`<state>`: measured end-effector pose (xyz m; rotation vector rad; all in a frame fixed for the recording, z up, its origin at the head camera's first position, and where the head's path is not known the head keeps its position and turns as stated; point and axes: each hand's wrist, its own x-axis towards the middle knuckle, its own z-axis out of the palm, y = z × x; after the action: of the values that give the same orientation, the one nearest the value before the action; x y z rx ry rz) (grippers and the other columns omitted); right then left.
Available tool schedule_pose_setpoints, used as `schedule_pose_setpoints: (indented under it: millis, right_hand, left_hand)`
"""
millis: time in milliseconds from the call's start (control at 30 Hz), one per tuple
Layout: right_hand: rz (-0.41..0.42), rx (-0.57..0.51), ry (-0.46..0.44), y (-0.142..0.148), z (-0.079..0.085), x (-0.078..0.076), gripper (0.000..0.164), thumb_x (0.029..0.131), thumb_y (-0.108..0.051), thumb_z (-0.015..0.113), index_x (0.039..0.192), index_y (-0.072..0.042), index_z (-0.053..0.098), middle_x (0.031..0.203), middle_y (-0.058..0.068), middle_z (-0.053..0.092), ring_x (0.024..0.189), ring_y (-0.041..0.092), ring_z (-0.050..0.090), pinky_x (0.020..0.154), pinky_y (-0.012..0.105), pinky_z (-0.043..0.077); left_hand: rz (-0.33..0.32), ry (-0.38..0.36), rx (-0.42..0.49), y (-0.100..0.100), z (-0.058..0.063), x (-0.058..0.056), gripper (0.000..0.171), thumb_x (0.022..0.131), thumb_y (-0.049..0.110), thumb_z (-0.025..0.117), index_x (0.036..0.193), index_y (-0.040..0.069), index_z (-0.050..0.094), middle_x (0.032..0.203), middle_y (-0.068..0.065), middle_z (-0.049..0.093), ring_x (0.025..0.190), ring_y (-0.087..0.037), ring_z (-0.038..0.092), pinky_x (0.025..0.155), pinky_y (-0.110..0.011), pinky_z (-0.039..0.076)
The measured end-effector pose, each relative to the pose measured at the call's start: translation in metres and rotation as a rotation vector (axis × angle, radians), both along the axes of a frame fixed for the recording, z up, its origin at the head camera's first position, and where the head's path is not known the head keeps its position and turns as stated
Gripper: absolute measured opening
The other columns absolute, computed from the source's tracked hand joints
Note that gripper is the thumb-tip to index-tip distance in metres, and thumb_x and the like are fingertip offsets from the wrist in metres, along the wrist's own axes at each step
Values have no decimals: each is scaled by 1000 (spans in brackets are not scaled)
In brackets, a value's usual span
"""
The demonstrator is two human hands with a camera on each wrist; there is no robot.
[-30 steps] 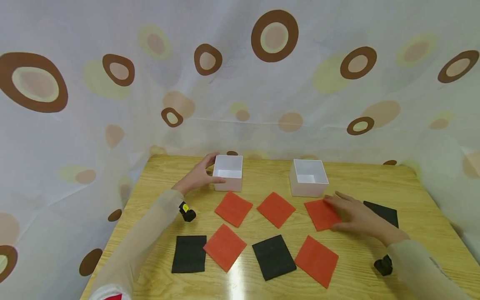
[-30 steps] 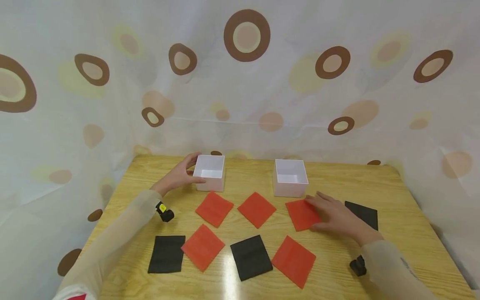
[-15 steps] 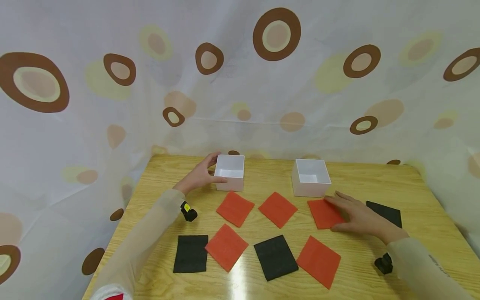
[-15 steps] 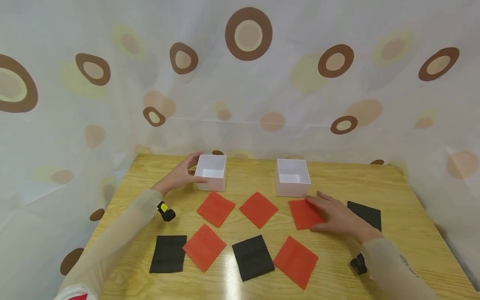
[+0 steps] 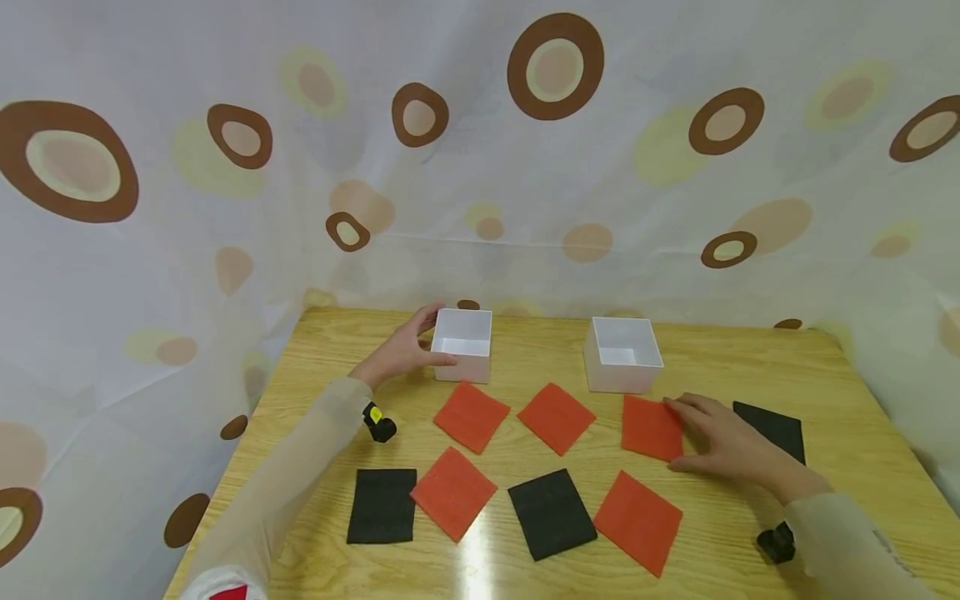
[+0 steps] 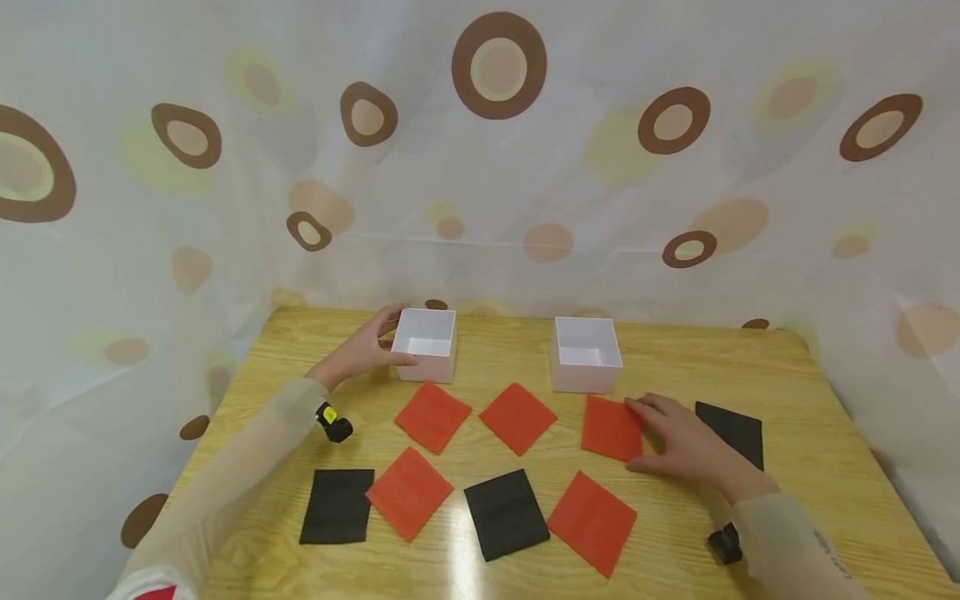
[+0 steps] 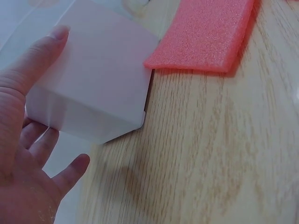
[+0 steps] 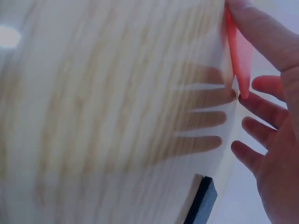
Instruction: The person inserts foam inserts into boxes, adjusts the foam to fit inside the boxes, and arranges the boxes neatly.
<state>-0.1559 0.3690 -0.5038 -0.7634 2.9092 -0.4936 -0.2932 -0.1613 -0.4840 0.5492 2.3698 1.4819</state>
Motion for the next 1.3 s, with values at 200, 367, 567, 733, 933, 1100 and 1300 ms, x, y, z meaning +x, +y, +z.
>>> schedule_pose_setpoints:
  millis: [200,367,567,733,933,1100,1300]
  right_hand:
    - [-16,28,19,-3,-1,2,97,80,-54,87,146,8,51,137,26,54,122,45,53,99,65,48]
    - [-41,40,10,-5,-3,4,101,79,-60,85,146,7,52,134,22,54,118,40,55,96,61,52]
    - [-43,14,26,-6,-2,3,96,77,-61,87,140,3,53,132,22,55,117,41,56,95,63,52]
    - [-36,29,37,-7,-1,2,97,78,-63,85,143,1,52,130,20,57,115,39,58,94,62,52]
    - [-30,44,59,-7,-2,3,98,79,-57,87,145,7,52,129,21,57,113,38,58,93,59,53]
    - [-50,32,47,-7,-5,3,100,79,-57,87,145,9,51,128,21,57,113,38,57,94,60,53]
    - [-36,46,68,-7,-5,3,97,80,-56,86,144,9,53,137,25,54,123,44,53,99,64,49]
  left_hand:
    - [3,3,-2,0,-3,0,101,87,24,88,164,9,24,167,-11,33,155,-30,31,117,-54,39]
    - [3,-3,2,0,-3,0,103,86,26,88,164,9,23,167,-10,32,155,-29,30,117,-55,38]
    - [7,3,-4,1,-3,-1,104,86,26,89,165,11,22,168,-9,31,155,-29,30,118,-54,38]
    - [0,8,2,1,-2,-2,106,86,22,88,165,7,19,169,-12,29,156,-31,28,118,-55,37]
    - [-6,8,-3,0,-1,-2,106,87,23,88,165,5,18,169,-13,29,156,-31,28,118,-55,37]
    - [-7,4,1,-1,-2,-3,105,87,22,87,165,5,18,169,-12,29,156,-31,28,118,-55,37]
    - [-8,5,-1,-2,-3,-3,105,87,23,87,165,6,18,169,-12,29,156,-31,28,118,-56,37]
